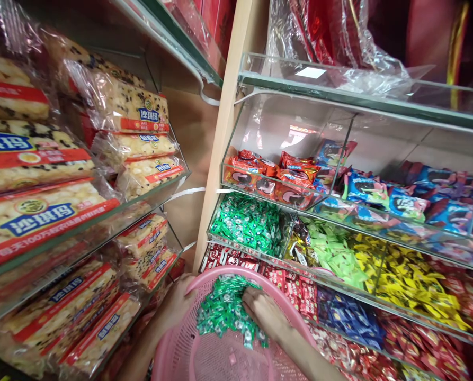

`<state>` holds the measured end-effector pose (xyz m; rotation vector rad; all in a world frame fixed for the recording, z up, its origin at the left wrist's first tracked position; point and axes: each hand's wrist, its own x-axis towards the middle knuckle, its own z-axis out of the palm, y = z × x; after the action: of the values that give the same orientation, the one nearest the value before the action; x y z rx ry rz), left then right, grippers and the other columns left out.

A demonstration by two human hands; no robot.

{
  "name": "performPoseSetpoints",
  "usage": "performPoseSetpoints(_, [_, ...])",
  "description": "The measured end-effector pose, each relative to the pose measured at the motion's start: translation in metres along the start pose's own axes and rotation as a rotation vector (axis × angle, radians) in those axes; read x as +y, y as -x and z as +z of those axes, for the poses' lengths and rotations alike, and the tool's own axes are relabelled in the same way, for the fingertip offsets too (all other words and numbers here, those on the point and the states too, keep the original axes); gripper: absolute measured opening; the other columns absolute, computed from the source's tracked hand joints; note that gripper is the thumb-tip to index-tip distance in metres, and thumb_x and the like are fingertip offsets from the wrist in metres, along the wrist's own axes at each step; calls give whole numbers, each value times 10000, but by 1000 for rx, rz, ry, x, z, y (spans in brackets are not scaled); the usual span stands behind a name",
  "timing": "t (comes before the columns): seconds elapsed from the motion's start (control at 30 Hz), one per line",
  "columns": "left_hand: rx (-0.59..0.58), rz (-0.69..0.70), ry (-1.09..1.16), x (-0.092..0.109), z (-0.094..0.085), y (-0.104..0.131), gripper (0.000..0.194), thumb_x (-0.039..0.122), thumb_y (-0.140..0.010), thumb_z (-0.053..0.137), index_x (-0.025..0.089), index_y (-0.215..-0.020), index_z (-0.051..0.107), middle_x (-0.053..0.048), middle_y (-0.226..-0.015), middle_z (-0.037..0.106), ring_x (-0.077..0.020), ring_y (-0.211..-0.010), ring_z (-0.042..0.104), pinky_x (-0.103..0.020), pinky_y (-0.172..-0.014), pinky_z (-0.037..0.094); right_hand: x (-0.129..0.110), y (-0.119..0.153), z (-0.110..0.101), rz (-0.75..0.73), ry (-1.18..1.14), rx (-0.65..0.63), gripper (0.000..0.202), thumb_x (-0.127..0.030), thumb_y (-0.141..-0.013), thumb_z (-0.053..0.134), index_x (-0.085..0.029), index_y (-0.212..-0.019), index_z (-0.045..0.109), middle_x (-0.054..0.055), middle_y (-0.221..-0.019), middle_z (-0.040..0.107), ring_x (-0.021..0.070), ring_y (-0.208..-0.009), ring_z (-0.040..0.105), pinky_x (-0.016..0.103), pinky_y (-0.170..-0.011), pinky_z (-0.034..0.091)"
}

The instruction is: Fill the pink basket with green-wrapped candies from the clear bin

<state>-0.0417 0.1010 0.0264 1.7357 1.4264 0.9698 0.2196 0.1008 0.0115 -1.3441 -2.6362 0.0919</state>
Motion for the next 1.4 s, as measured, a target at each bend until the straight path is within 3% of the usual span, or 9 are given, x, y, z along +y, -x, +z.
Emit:
performPoseSetpoints(0.5, [-24,12,-26,-4,0,0,268,180,-758,453,156,-915,669,-40,-853,622,-193,-828,586,-290,-779,452,-6,2,6,43,-40,60,229,-190,-931,321,-195,-795,506,42,-807,550,163,-728,550,276,-634,415])
performPoseSetpoints(0.73, [-17,23,-33,-4,1,0,244,185,-759,458,155,-884,665,-30,-825,608,-190,-807,580,-287,-755,451,-8,1,7,0,130,68,218,-169,-932,347,-197,-782,503,36,-839,569,173,-764,555,285,-685,428])
performPoseSetpoints(1.13, [-19,20,-21,-5,2,0,255,180,-760,452,153,-889,671,-37,-839,616,-198,-843,588,-282,-763,450,-6,1,15,-4,179,65,173,-156,-916,401,-195,-785,508,28,-832,568,168,-769,552,277,-694,414])
performPoseSetpoints(1.4, [-15,27,-29,-8,2,0,265,168,-760,451,146,-907,670,-42,-845,620,-197,-826,589,-287,-760,453,-13,-2,13,0,219,55,195,-298,-911,444,-190,-780,542,38,-830,579,186,-804,548,305,-724,402])
